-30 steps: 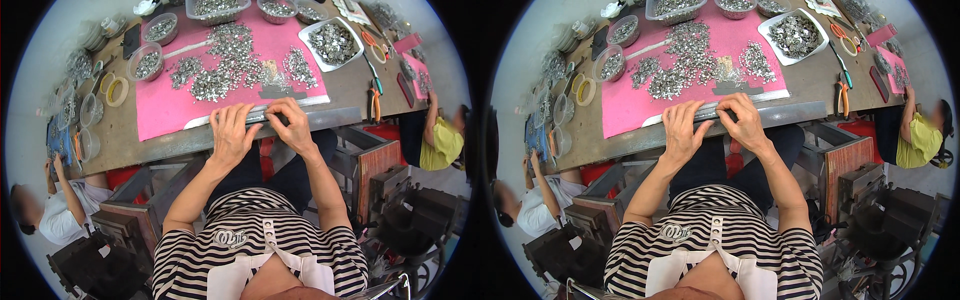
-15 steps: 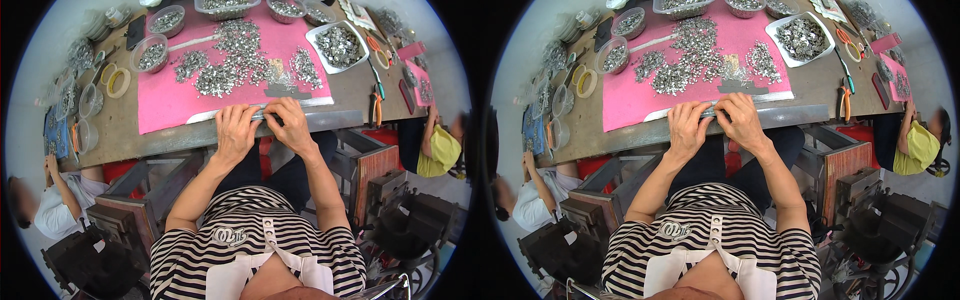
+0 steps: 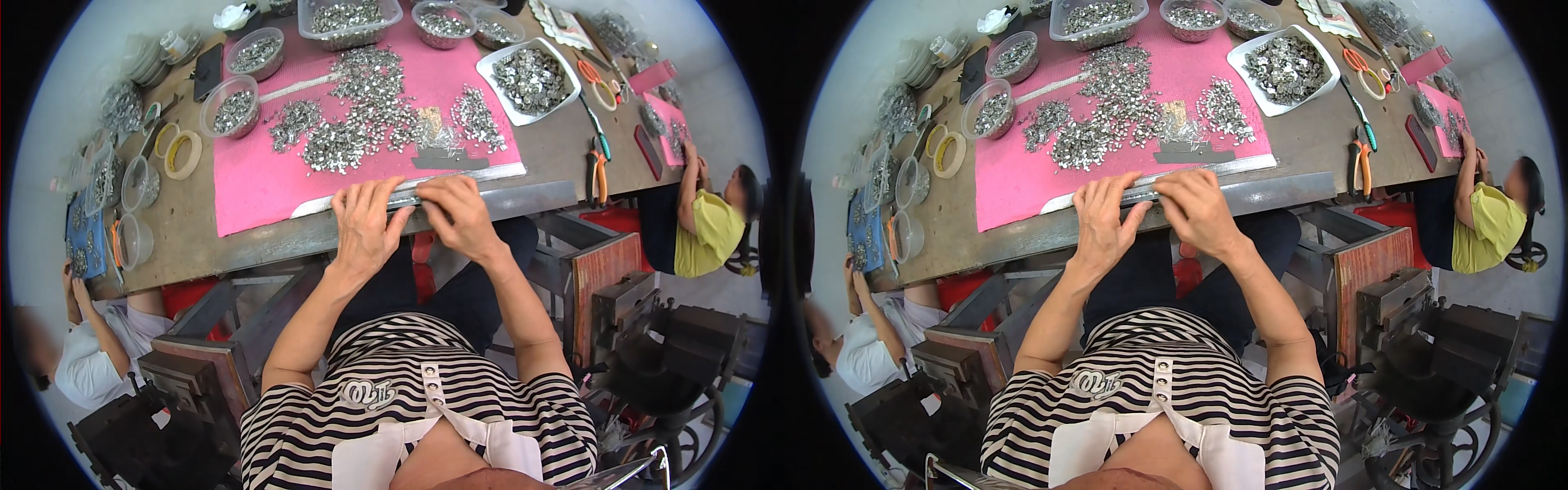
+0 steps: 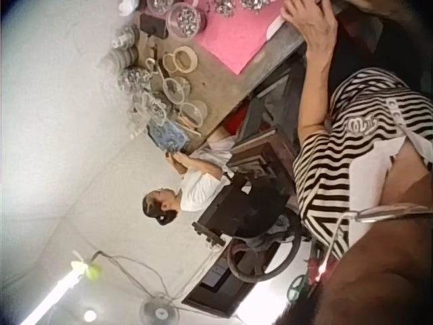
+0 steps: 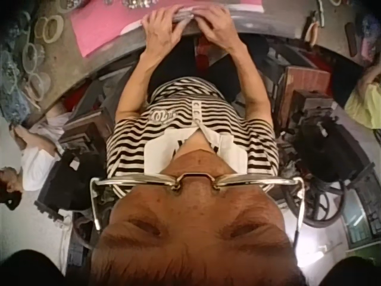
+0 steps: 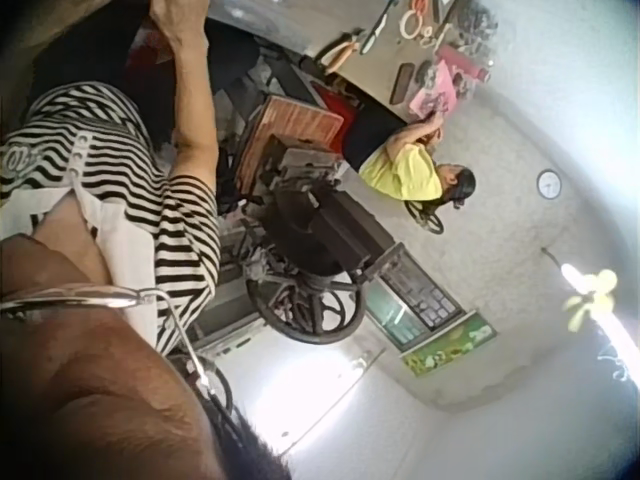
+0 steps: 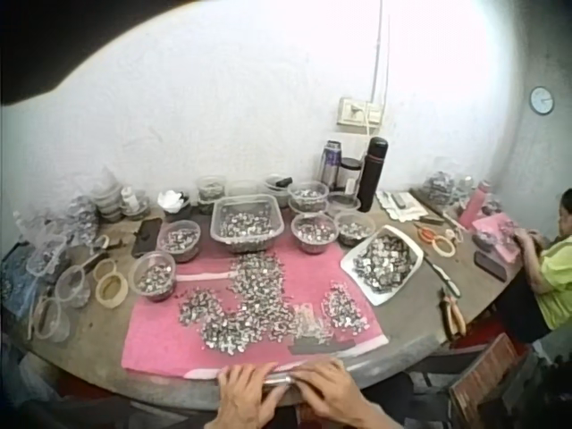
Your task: The person sits at a workbench and repeatedly picks up small silver metal pieces, places them into a metal jig, and uses a manual press to shape them. The person then removes the shaped pieces and places them into a container. The process is repeated continuously with a steady rhythm.
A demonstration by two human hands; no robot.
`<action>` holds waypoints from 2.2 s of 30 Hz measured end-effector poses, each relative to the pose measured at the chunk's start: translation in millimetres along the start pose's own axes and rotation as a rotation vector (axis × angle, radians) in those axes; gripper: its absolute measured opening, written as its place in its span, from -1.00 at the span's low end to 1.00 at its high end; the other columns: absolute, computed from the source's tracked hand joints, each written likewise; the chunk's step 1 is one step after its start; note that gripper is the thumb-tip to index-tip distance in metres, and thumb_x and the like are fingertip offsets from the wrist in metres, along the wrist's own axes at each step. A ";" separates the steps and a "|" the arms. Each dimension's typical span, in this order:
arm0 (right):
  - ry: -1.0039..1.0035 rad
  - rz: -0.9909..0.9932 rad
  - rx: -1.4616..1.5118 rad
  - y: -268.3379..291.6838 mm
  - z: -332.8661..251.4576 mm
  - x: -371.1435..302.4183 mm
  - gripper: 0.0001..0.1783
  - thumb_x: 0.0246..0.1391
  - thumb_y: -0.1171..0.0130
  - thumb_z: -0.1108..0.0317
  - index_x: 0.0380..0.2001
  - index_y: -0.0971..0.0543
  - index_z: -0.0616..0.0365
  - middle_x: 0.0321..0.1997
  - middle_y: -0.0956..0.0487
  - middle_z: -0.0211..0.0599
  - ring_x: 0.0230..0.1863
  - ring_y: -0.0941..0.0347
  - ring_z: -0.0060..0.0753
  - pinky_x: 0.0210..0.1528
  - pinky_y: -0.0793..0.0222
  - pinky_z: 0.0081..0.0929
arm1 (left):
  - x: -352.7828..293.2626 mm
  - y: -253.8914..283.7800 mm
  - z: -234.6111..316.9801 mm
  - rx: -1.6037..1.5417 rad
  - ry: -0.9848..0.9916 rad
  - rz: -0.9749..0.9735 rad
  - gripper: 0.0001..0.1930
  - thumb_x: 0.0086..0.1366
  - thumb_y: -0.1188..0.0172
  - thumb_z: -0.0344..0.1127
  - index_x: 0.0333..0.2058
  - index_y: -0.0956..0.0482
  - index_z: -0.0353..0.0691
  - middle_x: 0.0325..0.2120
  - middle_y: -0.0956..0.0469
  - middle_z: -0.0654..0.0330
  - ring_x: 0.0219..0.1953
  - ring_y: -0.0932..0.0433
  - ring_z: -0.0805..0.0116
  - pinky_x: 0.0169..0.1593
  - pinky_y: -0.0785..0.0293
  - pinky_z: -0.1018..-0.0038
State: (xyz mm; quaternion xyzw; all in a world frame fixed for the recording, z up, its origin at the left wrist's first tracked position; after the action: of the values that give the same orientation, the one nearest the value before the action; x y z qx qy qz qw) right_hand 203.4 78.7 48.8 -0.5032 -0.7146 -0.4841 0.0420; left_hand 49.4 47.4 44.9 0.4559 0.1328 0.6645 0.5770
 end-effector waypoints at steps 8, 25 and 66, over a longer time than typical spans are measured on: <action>-0.168 0.120 -0.391 26.6 45.6 -5.0 -0.76 0.08 -0.31 0.49 -0.15 -0.70 0.08 -0.29 -0.49 -0.32 -0.20 -0.41 -0.22 -0.11 -0.25 -0.25 | 75.8 -37.8 -1.5 0.077 -0.305 -0.113 -0.85 0.24 -0.35 -0.33 -0.22 -0.61 -0.06 -0.30 -0.52 0.29 -0.11 -0.50 0.26 0.21 -0.13 0.06; -0.218 0.172 -0.382 33.5 74.2 12.7 -0.86 0.05 -0.35 0.43 -0.27 -0.70 0.05 -0.33 -0.51 -0.31 -0.18 -0.43 -0.20 -0.05 -0.25 -0.21 | 95.4 -83.4 8.8 0.364 -0.600 -0.476 -0.79 0.18 -0.15 -0.45 -0.20 -0.52 -0.39 -0.27 -0.58 -0.09 -0.11 -0.56 0.00 0.08 -0.30 0.07; -0.228 0.126 -0.301 34.8 63.8 -0.2 -0.90 0.08 -0.35 0.41 -0.30 -0.65 0.08 -0.32 -0.52 -0.33 -0.19 -0.46 -0.21 -0.08 -0.22 -0.23 | 17.0 -8.6 -7.2 -0.368 -0.010 -0.023 -0.78 0.22 -0.31 -0.58 -0.15 -0.57 -0.29 -0.31 -0.61 0.09 -0.24 -0.65 0.18 -0.12 -0.55 0.35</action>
State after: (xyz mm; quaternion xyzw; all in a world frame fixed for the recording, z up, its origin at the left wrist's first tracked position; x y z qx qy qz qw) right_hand 257.2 126.2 37.7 -0.5990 -0.6015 -0.5217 -0.0850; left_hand 50.9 67.6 42.6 0.3442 0.0113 0.6687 0.6590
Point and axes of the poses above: each hand's wrist, its own x-axis towards the middle knuckle, its own y-axis out of the back of the hand, z = x × y, the point moved 7 cm from there along x, towards the middle knuckle
